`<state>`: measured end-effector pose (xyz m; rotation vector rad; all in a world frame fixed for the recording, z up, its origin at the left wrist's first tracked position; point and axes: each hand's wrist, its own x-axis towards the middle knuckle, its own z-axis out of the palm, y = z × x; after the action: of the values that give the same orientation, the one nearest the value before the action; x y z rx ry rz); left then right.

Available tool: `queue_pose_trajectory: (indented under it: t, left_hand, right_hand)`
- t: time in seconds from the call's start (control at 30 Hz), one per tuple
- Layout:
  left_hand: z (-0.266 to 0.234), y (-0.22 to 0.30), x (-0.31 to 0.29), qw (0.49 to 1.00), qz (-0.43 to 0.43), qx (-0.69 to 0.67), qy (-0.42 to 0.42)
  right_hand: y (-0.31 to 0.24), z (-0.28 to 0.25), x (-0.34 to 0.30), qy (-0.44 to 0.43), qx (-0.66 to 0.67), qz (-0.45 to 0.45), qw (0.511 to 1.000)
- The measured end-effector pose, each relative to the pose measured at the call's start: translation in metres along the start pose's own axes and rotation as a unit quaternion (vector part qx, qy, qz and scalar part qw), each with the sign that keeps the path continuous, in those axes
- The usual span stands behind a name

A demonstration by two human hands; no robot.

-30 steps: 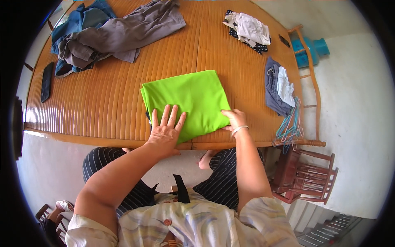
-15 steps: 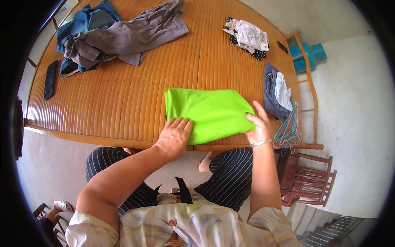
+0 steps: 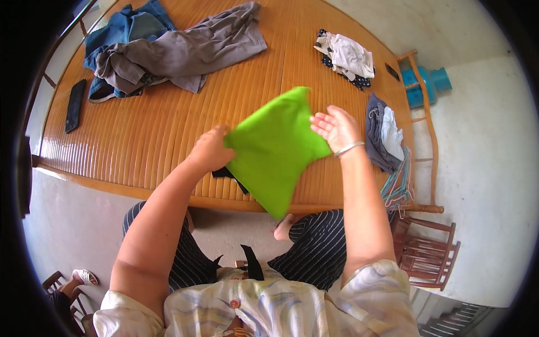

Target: The person folds a green shirt on a wooden surface by hand, smoothing the fabric and aligning the edges before folding the sleeves and body into a square shape.

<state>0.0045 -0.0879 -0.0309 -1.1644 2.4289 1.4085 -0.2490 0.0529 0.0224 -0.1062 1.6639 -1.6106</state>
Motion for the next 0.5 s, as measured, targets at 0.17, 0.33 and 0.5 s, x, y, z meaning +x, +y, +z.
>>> queue_pose_trajectory:
  t: [0.17, 0.33, 0.5]
  left_hand:
    - [0.013, 0.001, -0.014, 0.966, 0.065, 0.205, 0.143]
    - [0.047, 0.005, -0.023, 0.960, 0.130, 0.244, 0.035]
    - [0.058, -0.005, -0.021, 0.949, 0.149, 0.276, 0.043]
  right_hand:
    - [0.049, 0.025, 0.017, -0.002, -0.357, -0.239, 0.903]
    - [0.106, 0.048, 0.008, -0.028, -0.751, -0.345, 0.563]
    - [0.121, 0.029, 0.016, -0.029, -0.742, -0.337, 0.579]
